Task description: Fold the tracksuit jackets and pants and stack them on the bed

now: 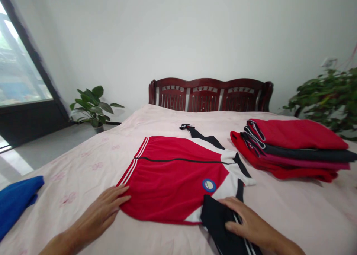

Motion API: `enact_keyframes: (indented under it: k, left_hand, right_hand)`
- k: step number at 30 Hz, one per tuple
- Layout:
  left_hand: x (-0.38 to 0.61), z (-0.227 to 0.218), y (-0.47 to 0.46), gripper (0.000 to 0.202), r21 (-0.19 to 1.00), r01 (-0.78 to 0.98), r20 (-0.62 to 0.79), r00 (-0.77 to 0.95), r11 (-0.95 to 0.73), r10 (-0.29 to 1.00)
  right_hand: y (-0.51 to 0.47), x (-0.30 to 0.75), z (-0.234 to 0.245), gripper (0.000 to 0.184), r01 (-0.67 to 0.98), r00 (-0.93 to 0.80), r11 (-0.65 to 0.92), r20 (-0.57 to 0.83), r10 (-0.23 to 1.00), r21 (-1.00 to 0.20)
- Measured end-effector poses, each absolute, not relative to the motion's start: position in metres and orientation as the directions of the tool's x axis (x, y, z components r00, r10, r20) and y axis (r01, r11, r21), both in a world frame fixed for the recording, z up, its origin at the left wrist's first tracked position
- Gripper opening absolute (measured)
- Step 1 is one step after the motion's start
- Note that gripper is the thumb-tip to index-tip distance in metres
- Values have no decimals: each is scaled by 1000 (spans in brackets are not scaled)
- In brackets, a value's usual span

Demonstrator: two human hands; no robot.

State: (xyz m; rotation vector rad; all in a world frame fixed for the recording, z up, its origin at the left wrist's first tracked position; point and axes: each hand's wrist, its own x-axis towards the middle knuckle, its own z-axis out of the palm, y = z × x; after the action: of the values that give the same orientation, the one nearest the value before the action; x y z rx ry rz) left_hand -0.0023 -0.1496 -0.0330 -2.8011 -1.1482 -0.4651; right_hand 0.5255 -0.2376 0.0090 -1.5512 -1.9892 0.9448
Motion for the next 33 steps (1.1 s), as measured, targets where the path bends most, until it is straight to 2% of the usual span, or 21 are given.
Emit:
enact_keyframes:
  k: [3, 6, 9, 13, 16, 19, 22, 24, 27, 29, 31, 33]
  left_hand:
    - [-23, -40, -133, 49, 54, 763, 361, 586, -644, 725]
    - [-26, -42, -123, 40, 109, 769, 381, 553, -630, 741]
    - [-16, -39, -118, 30, 218, 767, 368, 508, -603, 779]
    - [0, -25, -107, 28, 424, 764, 341, 362, -486, 868]
    - [9, -9, -88, 29, 553, 745, 288, 249, -373, 925]
    - [19, 5, -60, 29, 606, 739, 302, 131, -296, 944]
    - [35, 8, -31, 30, 588, 784, 315, 3, -197, 949]
    - [46, 4, -18, 29, 498, 858, 275, -19, -126, 961]
    - [58, -6, -9, 28, 321, 945, 208, 3, -71, 978]
    - [61, -10, -10, 28, 265, 962, 214, 3, -61, 977]
    - [65, -10, -15, 31, 238, 967, 286, 14, -86, 958]
    - [76, -6, -23, 34, 250, 949, 385, 85, -193, 919]
  right_hand:
    - [-246, 519, 11, 49, 695, -179, 52, -103, 978, -717]
    - [-245, 508, 26, 40, 682, -184, 48, -108, 977, -730]
    - [-229, 504, 55, 34, 664, -226, 95, -78, 971, -742]
    - [-182, 517, 94, 29, 665, -233, 163, 5, 972, -729]
    - [-133, 534, 114, 30, 716, -194, 193, 74, 978, -671]
    - [-80, 543, 126, 32, 808, -155, 214, 153, 976, -549]
    - [-39, 540, 131, 31, 903, -88, 177, 234, 968, -391]
    - [-24, 533, 130, 29, 930, -20, 114, 263, 965, -348]
    - [-17, 524, 121, 21, 919, 78, 31, 259, 963, -392]
    - [-18, 522, 116, 16, 897, 104, 14, 241, 965, -442]
    - [-20, 520, 115, 15, 858, 118, 9, 216, 969, -513]
    - [-22, 513, 117, 19, 808, 118, 19, 193, 974, -589]
